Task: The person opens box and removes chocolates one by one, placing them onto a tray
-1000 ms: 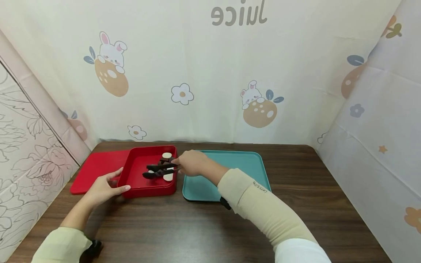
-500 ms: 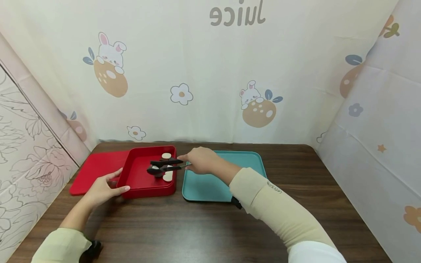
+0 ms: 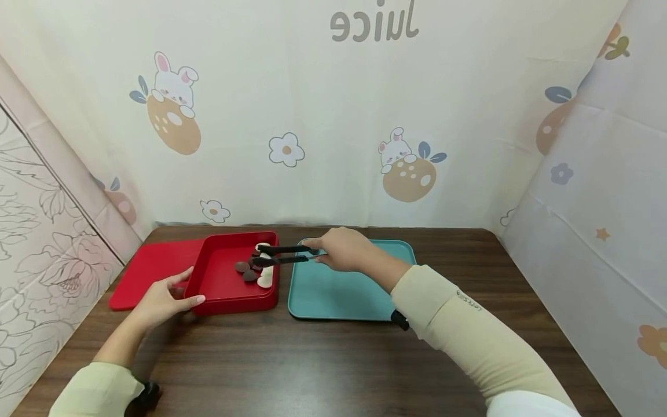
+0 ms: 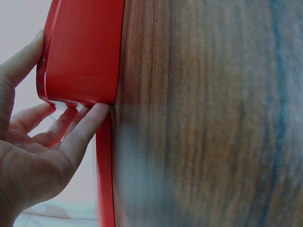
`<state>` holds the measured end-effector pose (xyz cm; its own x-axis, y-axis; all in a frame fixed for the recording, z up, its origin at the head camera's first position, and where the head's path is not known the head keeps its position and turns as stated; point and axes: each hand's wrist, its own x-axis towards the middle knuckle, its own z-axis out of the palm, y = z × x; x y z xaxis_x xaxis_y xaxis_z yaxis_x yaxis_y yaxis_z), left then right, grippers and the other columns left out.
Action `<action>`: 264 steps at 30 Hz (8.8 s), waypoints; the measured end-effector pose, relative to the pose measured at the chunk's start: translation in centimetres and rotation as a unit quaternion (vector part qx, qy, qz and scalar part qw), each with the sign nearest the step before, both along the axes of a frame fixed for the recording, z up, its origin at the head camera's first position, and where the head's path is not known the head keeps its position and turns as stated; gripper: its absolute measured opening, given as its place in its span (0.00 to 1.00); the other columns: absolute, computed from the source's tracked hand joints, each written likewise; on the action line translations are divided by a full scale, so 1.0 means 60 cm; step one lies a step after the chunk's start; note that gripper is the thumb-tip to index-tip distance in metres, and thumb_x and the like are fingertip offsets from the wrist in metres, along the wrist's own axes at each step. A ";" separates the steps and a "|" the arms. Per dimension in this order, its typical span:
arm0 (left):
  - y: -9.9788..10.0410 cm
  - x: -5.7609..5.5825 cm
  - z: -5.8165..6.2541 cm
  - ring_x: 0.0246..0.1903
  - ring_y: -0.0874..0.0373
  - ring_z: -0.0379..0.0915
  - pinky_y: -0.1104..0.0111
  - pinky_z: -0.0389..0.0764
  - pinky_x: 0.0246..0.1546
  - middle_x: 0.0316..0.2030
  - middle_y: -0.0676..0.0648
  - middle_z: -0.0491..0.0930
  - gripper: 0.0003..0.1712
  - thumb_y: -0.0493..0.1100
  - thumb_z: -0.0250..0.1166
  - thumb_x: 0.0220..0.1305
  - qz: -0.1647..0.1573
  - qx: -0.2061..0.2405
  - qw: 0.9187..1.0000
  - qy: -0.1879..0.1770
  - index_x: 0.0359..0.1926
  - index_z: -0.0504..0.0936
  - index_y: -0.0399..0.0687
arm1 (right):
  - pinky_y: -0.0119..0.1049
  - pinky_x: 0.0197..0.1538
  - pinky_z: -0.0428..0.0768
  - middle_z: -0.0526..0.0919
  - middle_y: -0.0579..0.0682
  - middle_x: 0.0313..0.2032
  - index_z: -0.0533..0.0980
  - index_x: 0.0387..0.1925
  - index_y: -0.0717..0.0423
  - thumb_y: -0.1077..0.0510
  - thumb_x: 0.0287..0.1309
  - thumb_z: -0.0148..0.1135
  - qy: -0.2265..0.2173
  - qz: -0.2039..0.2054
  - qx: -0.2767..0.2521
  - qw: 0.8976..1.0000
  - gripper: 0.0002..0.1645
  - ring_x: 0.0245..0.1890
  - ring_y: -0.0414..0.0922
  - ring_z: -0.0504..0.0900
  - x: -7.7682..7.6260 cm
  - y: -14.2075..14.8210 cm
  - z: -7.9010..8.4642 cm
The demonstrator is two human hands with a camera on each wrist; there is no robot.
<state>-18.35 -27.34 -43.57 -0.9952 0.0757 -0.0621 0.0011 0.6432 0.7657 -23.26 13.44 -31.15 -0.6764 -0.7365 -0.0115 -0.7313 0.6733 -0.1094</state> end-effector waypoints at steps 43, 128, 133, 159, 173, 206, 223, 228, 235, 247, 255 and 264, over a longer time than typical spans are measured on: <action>0.001 0.001 0.004 0.53 0.38 0.72 0.57 0.83 0.42 0.58 0.28 0.72 0.56 0.59 0.73 0.54 0.001 0.003 1.000 -0.009 0.74 0.56 0.39 | 0.30 0.22 0.74 0.86 0.49 0.30 0.75 0.61 0.58 0.56 0.61 0.67 -0.012 -0.048 0.014 0.999 0.28 0.18 0.34 0.74 0.009 0.128 -0.064; -0.001 -0.002 0.000 0.51 0.41 0.74 0.60 0.82 0.41 0.54 0.29 0.76 0.53 0.54 0.74 0.55 0.001 0.016 1.000 -0.006 0.74 0.57 0.39 | 0.35 0.34 0.82 0.86 0.47 0.39 0.74 0.65 0.46 0.50 0.61 0.67 -0.005 0.010 0.096 0.995 0.30 0.32 0.41 0.83 -0.006 -0.068 0.010; -0.001 -0.002 0.000 0.52 0.40 0.74 0.59 0.83 0.41 0.55 0.29 0.75 0.53 0.54 0.74 0.55 0.001 0.015 1.000 -0.007 0.74 0.56 0.39 | 0.32 0.30 0.80 0.84 0.44 0.29 0.73 0.65 0.46 0.52 0.61 0.66 -0.020 -0.001 0.092 0.996 0.30 0.25 0.38 0.79 -0.011 -0.083 0.007; -0.002 0.002 -0.001 0.52 0.40 0.73 0.58 0.82 0.42 0.56 0.30 0.74 0.53 0.55 0.74 0.55 -0.001 0.016 1.000 -0.003 0.74 0.57 0.39 | 0.30 0.26 0.77 0.86 0.45 0.45 0.73 0.65 0.40 0.51 0.61 0.67 -0.033 -0.054 0.136 0.989 0.30 0.25 0.39 0.77 -0.017 -0.135 -0.021; -0.003 0.001 0.000 0.54 0.39 0.72 0.56 0.82 0.44 0.56 0.30 0.74 0.54 0.55 0.74 0.54 0.002 0.020 1.000 -0.007 0.74 0.57 0.40 | 0.29 0.20 0.73 0.83 0.46 0.52 0.72 0.65 0.39 0.51 0.63 0.65 -0.026 -0.052 0.158 0.986 0.29 0.20 0.39 0.73 -0.018 -0.147 -0.028; 0.002 0.003 -0.001 0.55 0.37 0.71 0.56 0.82 0.44 0.59 0.28 0.72 0.51 0.51 0.73 0.57 0.004 0.024 1.000 -0.012 0.74 0.57 0.40 | 0.27 0.18 0.65 0.79 0.41 0.21 0.72 0.66 0.40 0.50 0.62 0.66 0.012 -0.020 0.101 0.995 0.30 0.16 0.38 0.68 0.008 -0.113 -0.012; -0.001 0.005 -0.001 0.53 0.40 0.73 0.59 0.82 0.42 0.56 0.30 0.74 0.53 0.55 0.74 0.55 0.005 0.030 0.999 -0.012 0.74 0.57 0.41 | 0.27 0.20 0.72 0.80 0.44 0.22 0.74 0.64 0.45 0.50 0.60 0.68 0.061 0.002 0.024 0.998 0.30 0.20 0.39 0.77 0.016 -0.041 -0.019; -0.002 0.006 -0.002 0.52 0.40 0.73 0.60 0.82 0.41 0.56 0.30 0.74 0.54 0.56 0.74 0.55 0.004 0.030 0.999 -0.009 0.74 0.57 0.40 | 0.28 0.21 0.72 0.80 0.44 0.23 0.74 0.64 0.46 0.51 0.61 0.67 0.064 0.005 -0.009 0.998 0.30 0.21 0.39 0.77 0.023 -0.017 -0.020; -0.001 0.005 0.001 0.54 0.39 0.72 0.57 0.83 0.43 0.57 0.29 0.73 0.52 0.54 0.73 0.56 0.005 0.028 1.000 -0.009 0.74 0.57 0.41 | 0.28 0.22 0.73 0.83 0.46 0.27 0.74 0.64 0.48 0.52 0.60 0.67 0.074 -0.006 -0.048 0.996 0.30 0.20 0.37 0.76 0.028 0.020 -0.022; 0.001 0.004 0.005 0.55 0.38 0.71 0.56 0.82 0.44 0.58 0.29 0.72 0.54 0.56 0.73 0.55 0.003 0.024 1.000 -0.014 0.74 0.56 0.41 | 0.34 0.30 0.80 0.86 0.50 0.41 0.72 0.65 0.51 0.52 0.62 0.66 0.068 -0.028 -0.069 0.995 0.30 0.30 0.40 0.83 0.047 0.079 -0.047; 0.000 0.003 0.006 0.54 0.38 0.70 0.58 0.82 0.43 0.59 0.29 0.71 0.54 0.57 0.73 0.55 0.003 0.028 0.999 -0.015 0.74 0.56 0.42 | 0.30 0.25 0.74 0.83 0.47 0.30 0.74 0.63 0.54 0.55 0.59 0.68 0.073 -0.026 -0.083 0.994 0.30 0.23 0.36 0.76 0.065 0.112 -0.068; 0.000 0.004 0.007 0.54 0.38 0.70 0.58 0.83 0.42 0.60 0.29 0.71 0.54 0.57 0.73 0.55 0.003 0.031 0.999 -0.019 0.74 0.56 0.42 | 0.30 0.25 0.73 0.74 0.38 0.22 0.75 0.62 0.55 0.55 0.59 0.69 0.064 -0.023 -0.083 0.994 0.30 0.21 0.33 0.70 0.087 0.144 -0.090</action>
<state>-18.13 -27.32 -43.15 -0.9927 0.0746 -0.0948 -0.0320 0.5948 0.8032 -18.05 22.05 -36.55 -0.6980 -0.6890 0.1951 -0.7147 0.6873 -0.1297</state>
